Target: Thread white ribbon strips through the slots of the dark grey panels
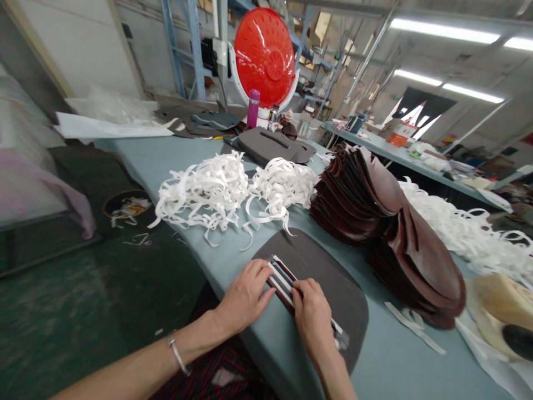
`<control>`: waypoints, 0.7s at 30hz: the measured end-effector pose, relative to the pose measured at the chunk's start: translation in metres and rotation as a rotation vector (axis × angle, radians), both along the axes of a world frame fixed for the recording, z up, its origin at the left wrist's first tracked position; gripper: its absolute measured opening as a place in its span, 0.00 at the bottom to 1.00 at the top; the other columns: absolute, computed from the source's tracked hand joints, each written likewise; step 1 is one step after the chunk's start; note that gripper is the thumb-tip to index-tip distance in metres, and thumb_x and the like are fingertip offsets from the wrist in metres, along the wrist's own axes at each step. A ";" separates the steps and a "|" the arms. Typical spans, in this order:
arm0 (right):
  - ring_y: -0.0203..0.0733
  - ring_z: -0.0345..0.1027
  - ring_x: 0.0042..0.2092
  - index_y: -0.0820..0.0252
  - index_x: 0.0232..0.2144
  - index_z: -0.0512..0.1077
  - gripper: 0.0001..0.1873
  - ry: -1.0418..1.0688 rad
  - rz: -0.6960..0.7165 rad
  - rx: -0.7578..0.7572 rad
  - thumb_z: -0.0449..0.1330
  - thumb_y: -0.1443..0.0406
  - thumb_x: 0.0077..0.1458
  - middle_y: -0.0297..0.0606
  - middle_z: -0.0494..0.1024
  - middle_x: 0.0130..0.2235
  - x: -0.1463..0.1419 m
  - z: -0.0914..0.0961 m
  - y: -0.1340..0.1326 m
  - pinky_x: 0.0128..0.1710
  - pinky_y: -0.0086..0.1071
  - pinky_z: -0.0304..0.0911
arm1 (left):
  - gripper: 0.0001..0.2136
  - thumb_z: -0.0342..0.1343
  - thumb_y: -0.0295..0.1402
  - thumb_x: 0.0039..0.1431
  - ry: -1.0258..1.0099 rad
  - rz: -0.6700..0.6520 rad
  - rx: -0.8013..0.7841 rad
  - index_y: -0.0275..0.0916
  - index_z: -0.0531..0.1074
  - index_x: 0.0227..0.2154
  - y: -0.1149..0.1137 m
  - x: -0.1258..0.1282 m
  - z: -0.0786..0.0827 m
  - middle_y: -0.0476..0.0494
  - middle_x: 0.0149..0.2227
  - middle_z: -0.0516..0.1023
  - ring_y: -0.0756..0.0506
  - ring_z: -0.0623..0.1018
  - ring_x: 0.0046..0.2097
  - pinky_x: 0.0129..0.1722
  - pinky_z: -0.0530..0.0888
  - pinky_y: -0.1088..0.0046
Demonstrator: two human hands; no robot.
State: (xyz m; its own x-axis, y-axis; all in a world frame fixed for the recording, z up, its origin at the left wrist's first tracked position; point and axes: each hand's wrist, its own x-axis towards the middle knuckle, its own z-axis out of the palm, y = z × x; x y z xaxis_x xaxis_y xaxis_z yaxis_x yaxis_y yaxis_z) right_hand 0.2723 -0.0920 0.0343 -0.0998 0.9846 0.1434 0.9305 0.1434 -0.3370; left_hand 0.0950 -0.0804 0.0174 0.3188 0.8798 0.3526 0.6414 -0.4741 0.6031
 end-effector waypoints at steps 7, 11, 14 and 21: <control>0.44 0.62 0.41 0.61 0.42 0.72 0.15 -0.129 0.156 0.123 0.50 0.76 0.57 0.42 0.72 0.40 -0.043 -0.003 0.014 0.39 0.36 0.60 | 0.21 0.44 0.23 0.60 0.104 -0.067 0.040 0.39 0.58 0.56 0.004 -0.003 -0.005 0.39 0.55 0.66 0.42 0.65 0.58 0.58 0.66 0.57; 0.48 0.61 0.38 0.65 0.40 0.72 0.13 -0.374 0.193 0.234 0.51 0.76 0.57 0.45 0.72 0.37 -0.037 -0.013 -0.003 0.35 0.40 0.61 | 0.18 0.44 0.24 0.61 0.264 -0.109 0.121 0.35 0.62 0.54 0.007 -0.004 -0.010 0.37 0.52 0.69 0.41 0.65 0.57 0.58 0.65 0.56; 0.49 0.61 0.38 0.66 0.41 0.72 0.14 -0.436 0.194 0.285 0.50 0.76 0.56 0.46 0.71 0.37 -0.014 -0.018 -0.023 0.34 0.40 0.62 | 0.18 0.44 0.25 0.62 0.357 -0.109 0.181 0.32 0.63 0.55 0.007 -0.004 -0.011 0.35 0.53 0.70 0.40 0.66 0.57 0.59 0.64 0.56; 0.52 0.59 0.44 0.71 0.48 0.67 0.17 -0.416 0.221 0.277 0.46 0.75 0.59 0.51 0.70 0.43 0.063 -0.018 -0.092 0.41 0.43 0.61 | 0.17 0.44 0.24 0.62 0.412 -0.123 0.225 0.30 0.64 0.53 0.007 -0.003 -0.009 0.34 0.51 0.71 0.40 0.67 0.55 0.57 0.66 0.57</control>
